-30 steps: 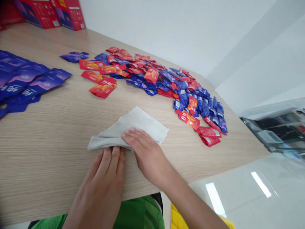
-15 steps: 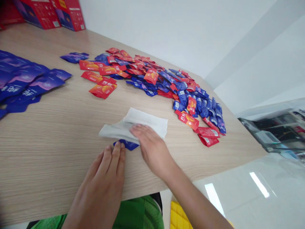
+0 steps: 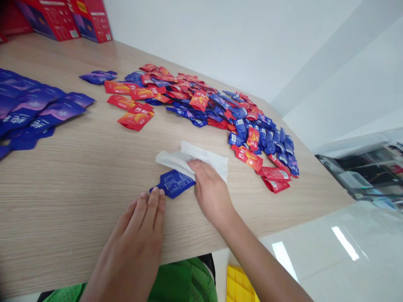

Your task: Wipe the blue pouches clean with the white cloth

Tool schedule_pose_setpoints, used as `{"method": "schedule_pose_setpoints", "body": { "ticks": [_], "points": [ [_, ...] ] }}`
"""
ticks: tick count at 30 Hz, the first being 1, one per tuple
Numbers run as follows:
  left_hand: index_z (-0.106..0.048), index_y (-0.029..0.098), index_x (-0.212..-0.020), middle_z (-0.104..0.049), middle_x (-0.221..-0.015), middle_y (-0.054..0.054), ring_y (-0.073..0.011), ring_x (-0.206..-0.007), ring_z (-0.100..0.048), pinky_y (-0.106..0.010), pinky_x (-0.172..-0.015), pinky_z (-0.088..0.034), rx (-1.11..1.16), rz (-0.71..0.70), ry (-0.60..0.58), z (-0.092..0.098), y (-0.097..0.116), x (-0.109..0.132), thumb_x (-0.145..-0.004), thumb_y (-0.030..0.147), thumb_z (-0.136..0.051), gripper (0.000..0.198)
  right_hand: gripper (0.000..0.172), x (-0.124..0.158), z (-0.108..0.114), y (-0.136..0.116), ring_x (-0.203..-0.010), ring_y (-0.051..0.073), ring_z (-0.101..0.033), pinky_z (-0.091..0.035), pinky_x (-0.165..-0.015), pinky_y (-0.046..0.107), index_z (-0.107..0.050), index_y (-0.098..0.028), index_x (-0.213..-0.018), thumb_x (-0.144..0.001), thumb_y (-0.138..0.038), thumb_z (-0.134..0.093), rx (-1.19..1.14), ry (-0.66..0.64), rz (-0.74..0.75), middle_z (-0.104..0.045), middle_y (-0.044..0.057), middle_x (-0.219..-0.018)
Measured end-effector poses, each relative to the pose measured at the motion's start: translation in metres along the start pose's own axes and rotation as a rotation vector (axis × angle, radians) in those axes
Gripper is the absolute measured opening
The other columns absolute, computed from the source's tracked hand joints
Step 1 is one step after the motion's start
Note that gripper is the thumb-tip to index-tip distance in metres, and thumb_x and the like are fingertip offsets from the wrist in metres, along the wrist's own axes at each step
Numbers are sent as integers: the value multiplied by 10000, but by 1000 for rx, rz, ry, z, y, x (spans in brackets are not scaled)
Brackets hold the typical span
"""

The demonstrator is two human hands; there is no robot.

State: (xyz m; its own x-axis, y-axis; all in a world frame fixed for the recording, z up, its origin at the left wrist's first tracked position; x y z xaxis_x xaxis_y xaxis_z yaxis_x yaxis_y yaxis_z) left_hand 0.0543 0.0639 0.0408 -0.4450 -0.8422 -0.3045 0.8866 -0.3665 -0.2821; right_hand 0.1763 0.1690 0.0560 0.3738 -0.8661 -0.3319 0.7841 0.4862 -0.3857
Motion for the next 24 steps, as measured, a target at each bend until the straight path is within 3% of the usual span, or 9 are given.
{"method": "schedule_pose_setpoints", "body": {
  "ticks": [3,6,8,11,14,20,24],
  "points": [
    [-634,-45,-1426,-695,-1465,-270,-350,-1307,-711,-453,-1085,-624,72,8,13,6,-6,-3,-963,112,-385,548,502,2,7,31,-1429,322,-654,-505,-1235,567,-684,-128,-1456,-1018,-113,-440,63,93,-179,-698,188,-1503],
    [-669,19,-1409,-762,-1376,-211,-323,-1240,-739,-451,-1045,-643,181,122,31,9,-20,-17,-980,110,-442,493,479,6,12,36,-1398,303,-678,-531,-1208,531,-688,-174,-1457,-1047,-160,-441,43,105,-209,-719,149,-1484],
    [-625,32,-1465,-737,-1421,-214,-339,-1294,-710,-495,-1078,-628,253,205,58,8,-29,-30,-1022,202,-504,490,464,7,15,33,-1375,274,-692,-547,-1188,491,-684,-214,-1462,-1070,-194,-435,15,110,-217,-736,104,-1468],
    [-597,74,-1506,-699,-1480,-205,-357,-1360,-665,-556,-1148,-577,342,220,-42,-5,-32,-52,-1056,290,-525,504,447,6,18,28,-1354,259,-701,-555,-1164,451,-689,-225,-1449,-1084,-226,-431,-27,120,-213,-750,79,-1448],
    [-646,82,-1444,-752,-1371,-185,-344,-1249,-715,-552,-1079,-607,357,214,-125,-11,-34,-64,-1067,222,-476,437,431,5,20,27,-1349,259,-700,-551,-1152,429,-706,-222,-1420,-1087,-244,-433,-58,137,-210,-758,73,-1435],
    [-711,168,-1288,-801,-1212,-100,-294,-1135,-751,-483,-967,-641,376,249,-180,-6,-52,-65,-1092,220,-414,360,399,9,30,37,-1278,282,-726,-560,-1113,445,-739,-228,-1365,-1081,-284,-464,-94,252,-273,-792,58,-1361],
    [-704,198,-1227,-801,-1056,-59,-261,-988,-775,-408,-822,-635,342,334,-200,-2,-72,-61,-1069,139,-419,331,385,9,30,37,-1297,292,-717,-558,-1116,458,-757,-258,-1341,-1068,-296,-489,-121,251,-264,-791,40,-1368]
  ]
}}
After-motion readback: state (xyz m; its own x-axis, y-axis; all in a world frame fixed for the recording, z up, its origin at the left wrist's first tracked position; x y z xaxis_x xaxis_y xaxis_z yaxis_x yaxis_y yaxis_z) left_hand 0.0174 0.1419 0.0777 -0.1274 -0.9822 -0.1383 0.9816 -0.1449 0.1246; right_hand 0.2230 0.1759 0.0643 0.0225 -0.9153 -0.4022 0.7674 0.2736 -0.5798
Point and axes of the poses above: each hand's wrist, its own x-axis away from the middle knuckle, its own z-axis out of the back of the hand, y = z × x, the point moved 9 cm from there along -x, towards the middle knuckle
